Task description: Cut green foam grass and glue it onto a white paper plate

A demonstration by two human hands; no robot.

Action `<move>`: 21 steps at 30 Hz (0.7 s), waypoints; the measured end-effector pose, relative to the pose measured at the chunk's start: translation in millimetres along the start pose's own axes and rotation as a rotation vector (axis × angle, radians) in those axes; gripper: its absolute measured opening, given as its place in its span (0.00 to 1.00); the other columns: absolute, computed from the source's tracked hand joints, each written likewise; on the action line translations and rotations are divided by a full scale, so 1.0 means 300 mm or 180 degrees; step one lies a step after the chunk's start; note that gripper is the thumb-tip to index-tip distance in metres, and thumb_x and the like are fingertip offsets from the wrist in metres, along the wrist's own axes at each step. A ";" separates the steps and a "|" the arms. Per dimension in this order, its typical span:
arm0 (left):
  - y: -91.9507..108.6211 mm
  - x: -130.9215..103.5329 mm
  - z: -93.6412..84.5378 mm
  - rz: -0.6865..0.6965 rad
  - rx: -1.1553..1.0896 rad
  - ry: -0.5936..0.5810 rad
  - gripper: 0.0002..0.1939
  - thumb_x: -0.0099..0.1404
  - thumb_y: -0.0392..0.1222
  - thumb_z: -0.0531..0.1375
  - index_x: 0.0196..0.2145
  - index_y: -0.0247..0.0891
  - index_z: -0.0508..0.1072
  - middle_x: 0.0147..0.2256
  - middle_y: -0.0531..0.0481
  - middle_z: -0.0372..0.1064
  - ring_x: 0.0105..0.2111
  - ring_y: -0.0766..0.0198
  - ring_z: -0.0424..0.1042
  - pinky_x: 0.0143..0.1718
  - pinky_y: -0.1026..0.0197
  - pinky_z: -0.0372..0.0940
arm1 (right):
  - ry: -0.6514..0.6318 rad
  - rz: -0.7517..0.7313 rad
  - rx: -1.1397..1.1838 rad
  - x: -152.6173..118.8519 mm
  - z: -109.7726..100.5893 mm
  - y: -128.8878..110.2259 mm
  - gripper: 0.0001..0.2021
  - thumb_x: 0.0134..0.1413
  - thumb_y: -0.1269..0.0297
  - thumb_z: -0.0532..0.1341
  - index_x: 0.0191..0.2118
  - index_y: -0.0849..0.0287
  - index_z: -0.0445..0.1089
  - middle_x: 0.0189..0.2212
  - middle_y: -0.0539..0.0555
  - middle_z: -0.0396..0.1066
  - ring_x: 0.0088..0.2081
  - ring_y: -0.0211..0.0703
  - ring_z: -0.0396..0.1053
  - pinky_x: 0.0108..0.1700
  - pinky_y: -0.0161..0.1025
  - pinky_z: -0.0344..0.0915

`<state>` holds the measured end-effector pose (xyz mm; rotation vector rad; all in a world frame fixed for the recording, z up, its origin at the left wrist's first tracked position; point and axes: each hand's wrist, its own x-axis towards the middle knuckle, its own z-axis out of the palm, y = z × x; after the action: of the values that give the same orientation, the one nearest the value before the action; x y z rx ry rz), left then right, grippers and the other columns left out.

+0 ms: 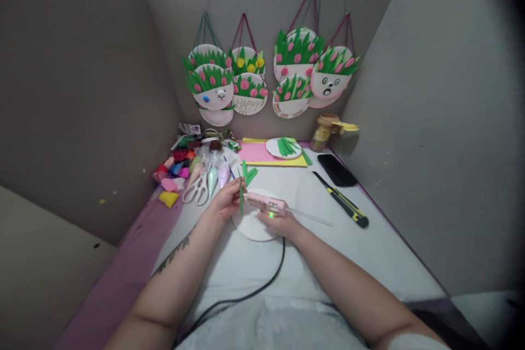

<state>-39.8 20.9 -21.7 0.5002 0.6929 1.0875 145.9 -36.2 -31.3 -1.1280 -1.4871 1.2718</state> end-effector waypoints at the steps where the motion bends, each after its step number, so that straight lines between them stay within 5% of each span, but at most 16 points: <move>1: -0.001 0.002 -0.002 0.0014 0.0021 0.0007 0.10 0.54 0.29 0.67 0.31 0.35 0.69 0.18 0.58 0.61 0.14 0.76 0.48 0.14 0.71 0.40 | -0.0082 -0.0032 -0.0047 0.000 -0.002 0.003 0.12 0.40 0.63 0.66 0.36 0.57 0.78 0.26 0.49 0.73 0.24 0.37 0.62 0.27 0.35 0.60; 7: 0.006 -0.002 0.003 0.0017 -0.0013 -0.0013 0.11 0.53 0.29 0.68 0.31 0.35 0.69 0.19 0.59 0.60 0.15 0.77 0.47 0.14 0.71 0.39 | -0.0141 -0.0084 -0.0108 -0.006 -0.003 0.015 0.15 0.43 0.62 0.64 0.41 0.54 0.77 0.24 0.47 0.71 0.23 0.37 0.60 0.25 0.34 0.58; 21: 0.017 -0.008 0.005 -0.0027 -0.0158 -0.0158 0.15 0.50 0.30 0.69 0.30 0.34 0.66 0.19 0.60 0.58 0.15 0.77 0.49 0.14 0.72 0.38 | -0.0238 0.0095 -0.0304 -0.010 0.001 0.023 0.10 0.43 0.62 0.64 0.35 0.57 0.74 0.20 0.45 0.66 0.21 0.34 0.57 0.22 0.30 0.56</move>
<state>-42.7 20.6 -16.7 0.4798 0.6227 1.0783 147.0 -38.8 -38.4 -1.1799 -1.6064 1.2872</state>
